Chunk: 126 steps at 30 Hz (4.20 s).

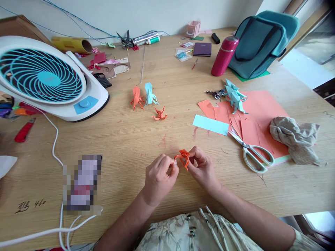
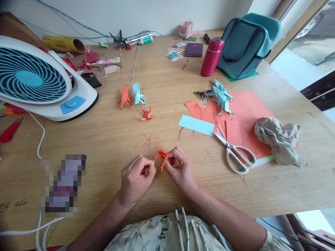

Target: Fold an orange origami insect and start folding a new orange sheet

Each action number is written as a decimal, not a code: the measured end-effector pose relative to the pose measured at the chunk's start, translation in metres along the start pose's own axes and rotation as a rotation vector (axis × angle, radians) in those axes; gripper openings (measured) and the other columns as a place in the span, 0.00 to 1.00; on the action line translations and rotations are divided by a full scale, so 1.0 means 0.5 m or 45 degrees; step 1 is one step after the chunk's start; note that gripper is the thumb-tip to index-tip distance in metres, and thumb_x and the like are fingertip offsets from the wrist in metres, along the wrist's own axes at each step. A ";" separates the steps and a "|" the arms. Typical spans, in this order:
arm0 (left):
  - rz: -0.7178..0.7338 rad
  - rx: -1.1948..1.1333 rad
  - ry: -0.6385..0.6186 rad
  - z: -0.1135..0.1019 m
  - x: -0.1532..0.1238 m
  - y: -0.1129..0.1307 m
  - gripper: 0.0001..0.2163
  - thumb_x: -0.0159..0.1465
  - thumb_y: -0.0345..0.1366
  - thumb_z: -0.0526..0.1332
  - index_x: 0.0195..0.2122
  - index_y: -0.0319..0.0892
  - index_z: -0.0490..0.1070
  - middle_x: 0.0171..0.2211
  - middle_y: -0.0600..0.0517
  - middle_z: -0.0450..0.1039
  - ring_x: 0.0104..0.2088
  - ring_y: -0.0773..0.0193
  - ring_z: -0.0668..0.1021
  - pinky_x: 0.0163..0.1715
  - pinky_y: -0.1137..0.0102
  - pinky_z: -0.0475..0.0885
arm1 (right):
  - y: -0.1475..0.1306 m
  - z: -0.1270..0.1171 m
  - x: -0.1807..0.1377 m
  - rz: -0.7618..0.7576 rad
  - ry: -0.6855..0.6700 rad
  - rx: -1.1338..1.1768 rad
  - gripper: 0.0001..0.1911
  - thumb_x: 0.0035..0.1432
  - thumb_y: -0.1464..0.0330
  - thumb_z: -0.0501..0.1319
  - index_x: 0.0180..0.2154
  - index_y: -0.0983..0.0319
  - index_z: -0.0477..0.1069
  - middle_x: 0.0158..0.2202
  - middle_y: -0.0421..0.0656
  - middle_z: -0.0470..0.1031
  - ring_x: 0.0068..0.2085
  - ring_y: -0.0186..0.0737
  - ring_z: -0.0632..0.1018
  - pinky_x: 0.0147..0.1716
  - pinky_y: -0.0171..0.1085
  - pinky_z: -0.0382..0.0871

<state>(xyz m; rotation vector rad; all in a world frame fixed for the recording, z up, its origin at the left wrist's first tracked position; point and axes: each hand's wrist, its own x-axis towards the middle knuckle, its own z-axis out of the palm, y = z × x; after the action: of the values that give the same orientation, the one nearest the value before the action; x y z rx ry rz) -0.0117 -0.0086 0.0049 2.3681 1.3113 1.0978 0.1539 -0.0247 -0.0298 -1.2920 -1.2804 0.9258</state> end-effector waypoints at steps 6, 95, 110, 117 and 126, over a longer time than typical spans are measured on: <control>-0.225 -0.336 -0.028 -0.001 0.007 0.004 0.04 0.65 0.28 0.61 0.37 0.43 0.72 0.31 0.53 0.77 0.29 0.69 0.78 0.31 0.75 0.74 | 0.019 -0.001 0.005 0.167 0.024 0.186 0.12 0.60 0.63 0.66 0.28 0.58 0.66 0.27 0.38 0.68 0.29 0.36 0.65 0.29 0.36 0.60; -0.665 -0.813 -0.424 0.016 0.002 0.001 0.08 0.69 0.40 0.57 0.35 0.42 0.68 0.28 0.55 0.69 0.25 0.70 0.70 0.24 0.76 0.65 | -0.017 -0.011 0.016 0.409 -0.244 0.618 0.13 0.60 0.56 0.65 0.36 0.59 0.70 0.32 0.39 0.67 0.34 0.37 0.69 0.36 0.35 0.65; -0.807 -0.997 -0.180 0.038 0.000 -0.001 0.10 0.65 0.36 0.61 0.27 0.42 0.63 0.20 0.60 0.60 0.19 0.73 0.63 0.21 0.77 0.62 | 0.003 -0.012 0.017 0.432 -0.281 0.675 0.15 0.60 0.53 0.65 0.40 0.58 0.77 0.38 0.41 0.76 0.41 0.40 0.76 0.48 0.40 0.69; -0.750 -1.024 -0.188 0.033 0.001 -0.008 0.08 0.65 0.38 0.63 0.31 0.41 0.70 0.21 0.59 0.65 0.19 0.73 0.68 0.21 0.77 0.66 | -0.006 -0.004 0.024 0.286 -0.163 0.580 0.15 0.56 0.55 0.69 0.30 0.59 0.73 0.29 0.38 0.71 0.31 0.35 0.70 0.34 0.35 0.66; -0.813 -1.040 -0.157 0.043 -0.003 -0.019 0.09 0.63 0.40 0.66 0.31 0.41 0.71 0.24 0.58 0.69 0.19 0.73 0.69 0.19 0.77 0.68 | 0.013 0.000 0.013 0.226 -0.176 0.473 0.15 0.55 0.56 0.70 0.29 0.59 0.71 0.27 0.39 0.71 0.30 0.37 0.70 0.31 0.36 0.65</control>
<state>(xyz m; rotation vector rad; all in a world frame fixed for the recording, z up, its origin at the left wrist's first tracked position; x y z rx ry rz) -0.0033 -0.0011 -0.0156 1.2821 1.1370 0.9867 0.1561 -0.0174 -0.0353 -1.0726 -1.0443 1.3293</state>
